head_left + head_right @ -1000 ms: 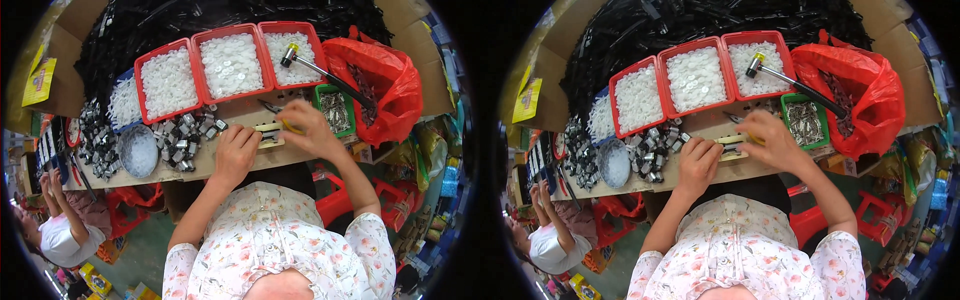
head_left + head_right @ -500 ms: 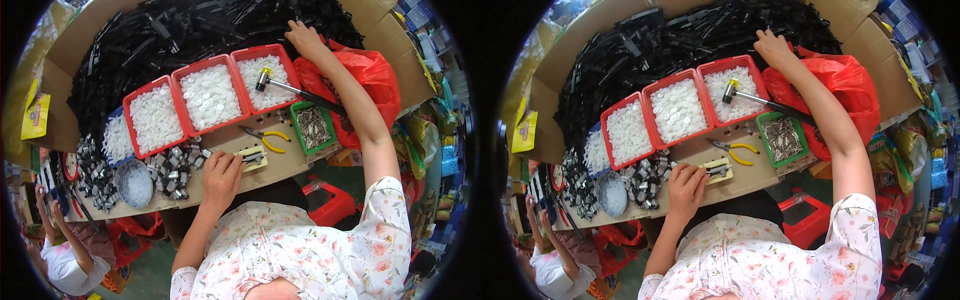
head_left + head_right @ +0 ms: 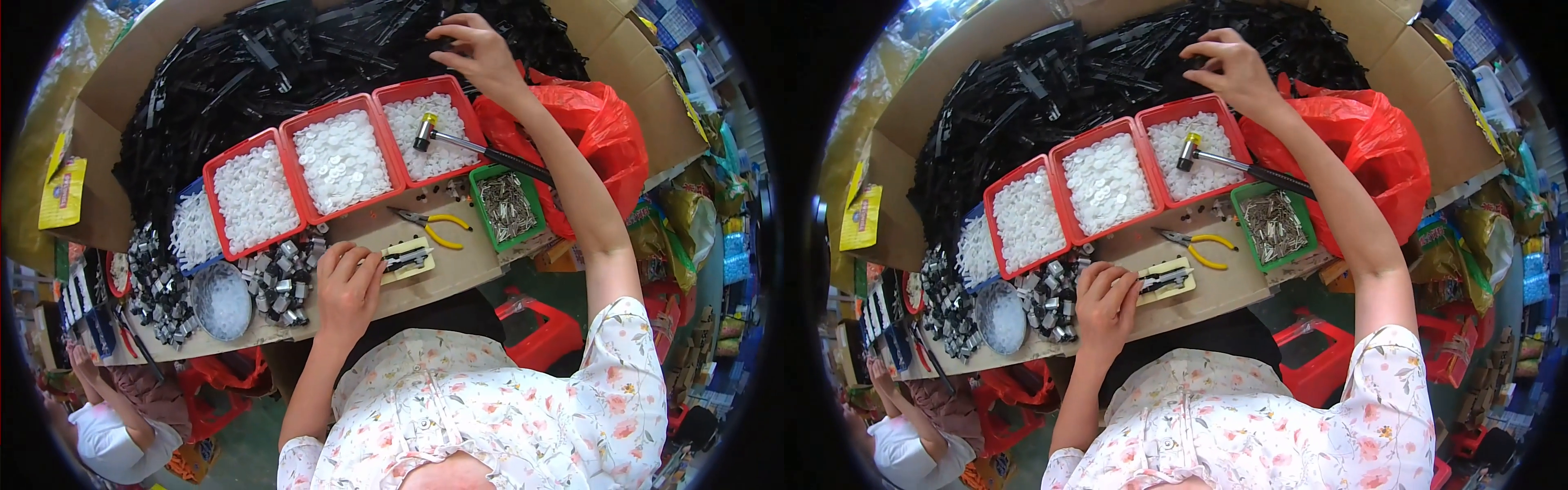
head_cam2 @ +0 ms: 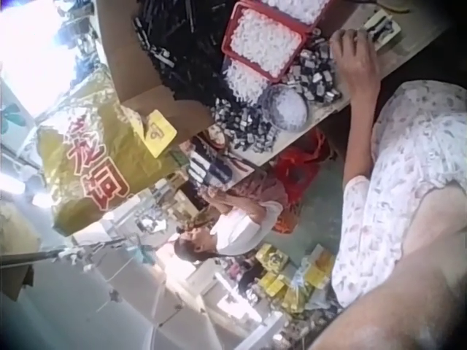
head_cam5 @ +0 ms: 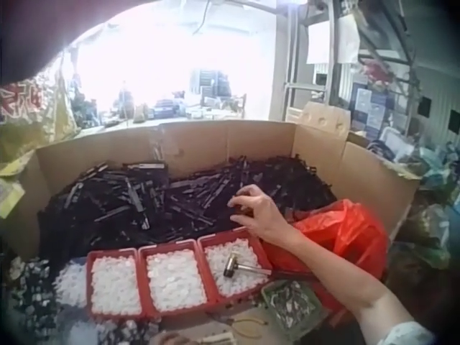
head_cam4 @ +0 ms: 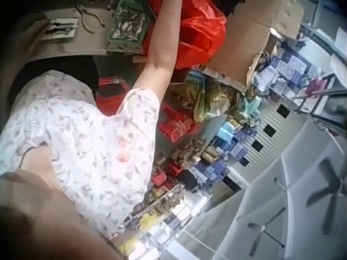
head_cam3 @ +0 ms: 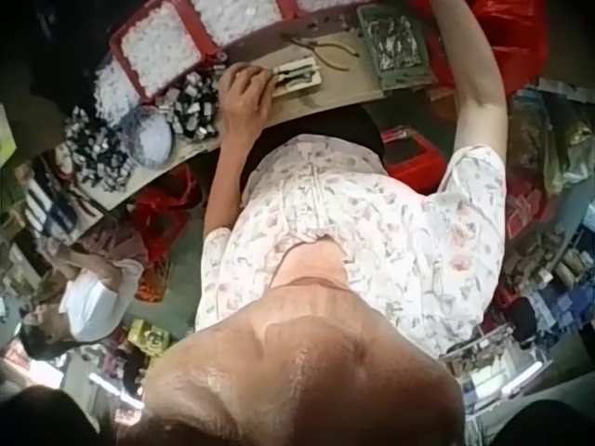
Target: Assembling small electrical components using pliers, a hammer, and a jig.
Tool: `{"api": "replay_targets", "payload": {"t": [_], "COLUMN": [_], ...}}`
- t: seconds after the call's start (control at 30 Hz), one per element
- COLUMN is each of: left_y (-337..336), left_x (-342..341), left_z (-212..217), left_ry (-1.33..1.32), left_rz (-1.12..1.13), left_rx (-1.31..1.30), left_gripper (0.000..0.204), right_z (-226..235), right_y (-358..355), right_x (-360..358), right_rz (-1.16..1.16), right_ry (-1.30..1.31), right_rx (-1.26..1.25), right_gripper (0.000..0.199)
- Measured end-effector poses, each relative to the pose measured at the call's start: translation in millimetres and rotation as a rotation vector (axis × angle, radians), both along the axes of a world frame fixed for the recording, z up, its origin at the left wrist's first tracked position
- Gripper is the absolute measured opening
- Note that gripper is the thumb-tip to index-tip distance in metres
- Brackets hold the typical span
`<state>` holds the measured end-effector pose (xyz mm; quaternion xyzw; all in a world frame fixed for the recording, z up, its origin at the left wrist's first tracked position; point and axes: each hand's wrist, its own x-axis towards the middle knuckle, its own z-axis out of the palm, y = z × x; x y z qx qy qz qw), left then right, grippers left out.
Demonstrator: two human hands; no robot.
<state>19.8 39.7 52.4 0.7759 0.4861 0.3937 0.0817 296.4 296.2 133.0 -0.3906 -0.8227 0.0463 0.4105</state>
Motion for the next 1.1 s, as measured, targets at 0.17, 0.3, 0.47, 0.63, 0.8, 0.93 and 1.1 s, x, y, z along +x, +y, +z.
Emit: {"api": "replay_targets", "payload": {"t": [0.17, 0.3, 0.47, 0.63, 0.8, 0.93, 1.1], "left_y": [4.2, 12.0, 25.0, 25.0, 21.6, 27.7, 31.0], "left_x": [-8.2, -11.6, -13.9, -14.7, -17.1, -8.5, -12.4], "left_z": [9.4, 18.5, 17.7, 18.9, 15.2, 13.0, 21.2], "left_ry": [-0.17, -0.277, -0.435, -0.55, -0.578, -1.059, -1.371], "left_rz": [0.02, 0.033, 0.078, 0.111, 0.103, 0.088, -0.057], "left_rx": [-0.035, -0.092, -0.152, -0.264, -0.291, -0.448, -0.688], "left_gripper": [0.018, 0.021, 0.022, 0.021, 0.024, 0.036, 0.032], "right_z": [7.6, 8.4, -13.4, -42.5, -39.3, -31.8, -36.9], "right_y": [-40.6, -77.6, -99.4, -110.3, -118.1, -142.5, -175.0], "right_x": [-2.6, -15.7, -33.0, -47.5, -39.5, -42.9, -57.5], "right_rz": [0.069, 0.132, 0.212, 0.17, 0.188, 0.358, 0.448], "right_ry": [0.405, 0.47, 0.628, 0.73, 0.812, 0.973, 1.009], "right_rx": [-0.412, -0.472, -0.655, -0.713, -0.82, -0.962, -1.121], "right_gripper": [0.031, 0.029, 0.03, 0.034, 0.03, 0.027, 0.031]}}
